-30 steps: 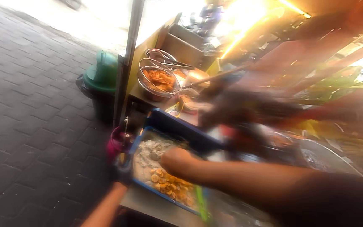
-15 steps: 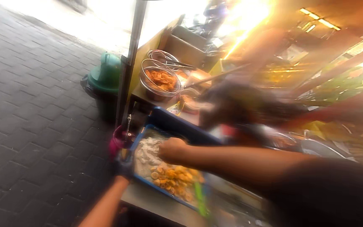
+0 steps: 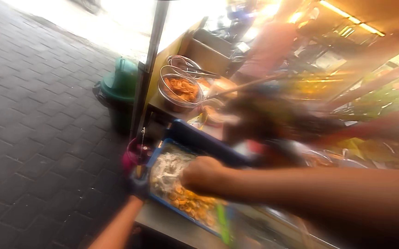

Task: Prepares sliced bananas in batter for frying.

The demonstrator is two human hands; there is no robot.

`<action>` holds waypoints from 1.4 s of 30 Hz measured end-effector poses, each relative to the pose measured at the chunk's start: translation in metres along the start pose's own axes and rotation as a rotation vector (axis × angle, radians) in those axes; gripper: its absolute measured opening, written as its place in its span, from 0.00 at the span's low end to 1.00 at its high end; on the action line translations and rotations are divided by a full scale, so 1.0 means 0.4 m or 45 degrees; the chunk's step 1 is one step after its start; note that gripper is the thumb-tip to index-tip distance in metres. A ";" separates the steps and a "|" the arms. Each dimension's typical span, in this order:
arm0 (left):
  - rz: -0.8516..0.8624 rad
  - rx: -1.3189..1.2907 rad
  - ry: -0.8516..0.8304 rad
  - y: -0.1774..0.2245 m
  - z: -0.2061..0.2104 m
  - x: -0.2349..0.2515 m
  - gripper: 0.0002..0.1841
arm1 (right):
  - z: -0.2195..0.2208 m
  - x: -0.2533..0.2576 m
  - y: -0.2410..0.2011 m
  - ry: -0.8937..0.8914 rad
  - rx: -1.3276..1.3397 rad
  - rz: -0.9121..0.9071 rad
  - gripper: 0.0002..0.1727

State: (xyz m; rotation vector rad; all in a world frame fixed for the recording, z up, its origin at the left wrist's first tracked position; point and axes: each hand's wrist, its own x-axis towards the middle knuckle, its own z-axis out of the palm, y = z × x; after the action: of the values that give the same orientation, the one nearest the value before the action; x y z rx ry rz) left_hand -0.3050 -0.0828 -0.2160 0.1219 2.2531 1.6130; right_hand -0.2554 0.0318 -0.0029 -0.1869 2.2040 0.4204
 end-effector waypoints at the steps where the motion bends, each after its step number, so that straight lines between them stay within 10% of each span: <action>1: 0.024 -0.009 0.035 -0.008 0.005 0.001 0.17 | 0.010 0.020 -0.016 -0.004 0.008 -0.043 0.08; 4: 0.003 0.006 -0.051 -0.046 -0.002 0.027 0.18 | 0.021 0.066 -0.053 -0.060 0.038 -0.084 0.09; 6: 0.459 0.004 0.409 -0.173 0.076 0.060 0.18 | 0.032 0.093 -0.063 -0.104 0.039 -0.071 0.09; 10: -0.444 -0.035 -0.176 0.077 -0.031 0.021 0.20 | 0.054 0.140 -0.064 -0.140 0.093 -0.027 0.10; 13: 0.015 -0.101 0.109 -0.110 0.036 0.055 0.17 | 0.071 0.176 -0.077 -0.163 0.095 -0.010 0.10; 20: 0.093 0.014 0.161 -0.211 0.068 0.106 0.22 | 0.115 0.269 -0.087 -0.167 0.135 0.002 0.10; 26: -0.330 0.211 -0.136 0.181 -0.053 -0.067 0.22 | 0.083 0.186 -0.049 -0.132 0.084 -0.082 0.10; 42: -0.287 0.105 -0.018 0.191 -0.026 -0.070 0.20 | -0.033 -0.117 0.155 0.056 -0.001 0.124 0.09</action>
State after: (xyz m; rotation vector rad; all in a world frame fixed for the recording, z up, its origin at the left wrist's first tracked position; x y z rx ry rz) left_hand -0.2934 -0.0740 -0.1354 -0.0966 2.2323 1.3995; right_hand -0.2533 0.0844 0.0558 -0.0899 2.2624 0.4752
